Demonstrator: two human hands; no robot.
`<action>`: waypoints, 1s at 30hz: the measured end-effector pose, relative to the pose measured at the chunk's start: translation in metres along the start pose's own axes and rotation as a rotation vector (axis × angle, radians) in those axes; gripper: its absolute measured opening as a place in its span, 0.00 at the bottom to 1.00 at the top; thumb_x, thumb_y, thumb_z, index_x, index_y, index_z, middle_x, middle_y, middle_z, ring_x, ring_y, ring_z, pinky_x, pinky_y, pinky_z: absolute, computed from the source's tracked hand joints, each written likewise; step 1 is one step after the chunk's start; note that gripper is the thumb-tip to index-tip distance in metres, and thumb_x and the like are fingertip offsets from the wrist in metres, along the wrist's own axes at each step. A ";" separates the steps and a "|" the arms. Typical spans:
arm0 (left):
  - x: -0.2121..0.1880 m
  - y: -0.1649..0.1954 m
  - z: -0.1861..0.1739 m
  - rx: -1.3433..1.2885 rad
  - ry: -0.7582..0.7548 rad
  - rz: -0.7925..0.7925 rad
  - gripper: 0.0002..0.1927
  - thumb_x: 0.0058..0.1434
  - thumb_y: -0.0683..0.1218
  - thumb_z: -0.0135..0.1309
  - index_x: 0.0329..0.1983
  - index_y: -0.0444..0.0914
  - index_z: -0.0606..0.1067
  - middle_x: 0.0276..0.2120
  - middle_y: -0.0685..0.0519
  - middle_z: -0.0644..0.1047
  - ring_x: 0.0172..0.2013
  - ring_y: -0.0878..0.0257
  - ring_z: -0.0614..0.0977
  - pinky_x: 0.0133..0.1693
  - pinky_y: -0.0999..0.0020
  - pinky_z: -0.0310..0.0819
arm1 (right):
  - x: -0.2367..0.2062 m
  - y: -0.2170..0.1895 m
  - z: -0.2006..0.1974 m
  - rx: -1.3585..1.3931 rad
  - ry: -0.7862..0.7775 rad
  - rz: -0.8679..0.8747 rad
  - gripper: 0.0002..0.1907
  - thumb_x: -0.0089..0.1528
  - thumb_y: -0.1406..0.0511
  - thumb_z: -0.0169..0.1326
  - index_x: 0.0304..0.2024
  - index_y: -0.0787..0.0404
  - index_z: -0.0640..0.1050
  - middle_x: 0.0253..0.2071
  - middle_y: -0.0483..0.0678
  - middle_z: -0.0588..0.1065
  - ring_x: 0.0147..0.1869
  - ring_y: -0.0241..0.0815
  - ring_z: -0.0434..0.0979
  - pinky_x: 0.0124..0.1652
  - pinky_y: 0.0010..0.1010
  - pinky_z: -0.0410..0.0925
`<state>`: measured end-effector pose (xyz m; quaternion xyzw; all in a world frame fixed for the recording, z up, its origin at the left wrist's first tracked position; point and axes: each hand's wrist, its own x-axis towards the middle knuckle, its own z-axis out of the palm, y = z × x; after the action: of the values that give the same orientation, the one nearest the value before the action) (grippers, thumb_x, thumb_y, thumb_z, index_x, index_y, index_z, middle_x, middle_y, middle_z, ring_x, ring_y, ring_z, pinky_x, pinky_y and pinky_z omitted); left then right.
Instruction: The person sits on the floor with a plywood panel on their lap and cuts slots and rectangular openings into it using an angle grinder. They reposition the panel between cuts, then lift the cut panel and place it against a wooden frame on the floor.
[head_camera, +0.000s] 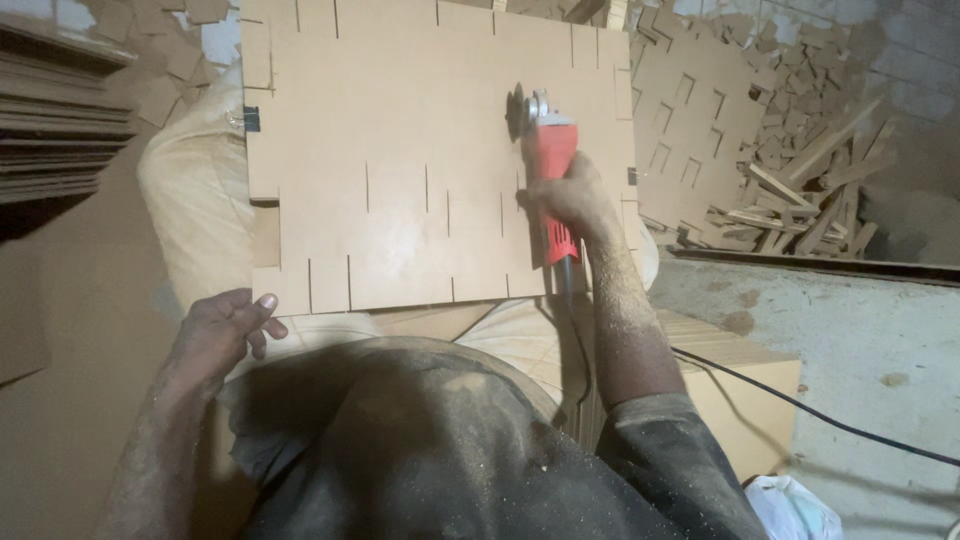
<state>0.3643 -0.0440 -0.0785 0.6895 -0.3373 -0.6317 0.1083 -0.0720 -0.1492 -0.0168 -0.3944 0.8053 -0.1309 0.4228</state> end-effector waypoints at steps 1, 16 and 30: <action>0.001 -0.001 0.000 0.012 0.004 -0.010 0.15 0.69 0.50 0.53 0.39 0.32 0.79 0.26 0.50 0.81 0.22 0.65 0.71 0.27 0.68 0.65 | 0.002 0.003 0.001 0.004 0.001 -0.027 0.29 0.48 0.71 0.64 0.52 0.65 0.75 0.39 0.50 0.79 0.45 0.46 0.83 0.45 0.38 0.77; 0.005 0.000 -0.004 0.037 -0.033 -0.071 0.16 0.67 0.52 0.53 0.40 0.35 0.80 0.27 0.49 0.82 0.24 0.63 0.72 0.28 0.63 0.64 | 0.040 0.017 0.016 0.428 -0.053 -0.134 0.33 0.50 0.72 0.59 0.58 0.74 0.67 0.41 0.57 0.76 0.38 0.47 0.85 0.38 0.39 0.80; 0.014 -0.013 -0.010 -0.033 -0.055 0.011 0.18 0.65 0.54 0.56 0.38 0.33 0.81 0.27 0.49 0.81 0.25 0.63 0.75 0.28 0.64 0.72 | 0.056 0.008 0.023 0.272 -0.046 -0.143 0.40 0.48 0.71 0.65 0.61 0.70 0.66 0.46 0.55 0.75 0.45 0.47 0.82 0.42 0.39 0.79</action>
<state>0.3776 -0.0451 -0.0955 0.6682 -0.3333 -0.6553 0.1139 -0.0767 -0.1822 -0.0676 -0.3925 0.7401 -0.2595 0.4805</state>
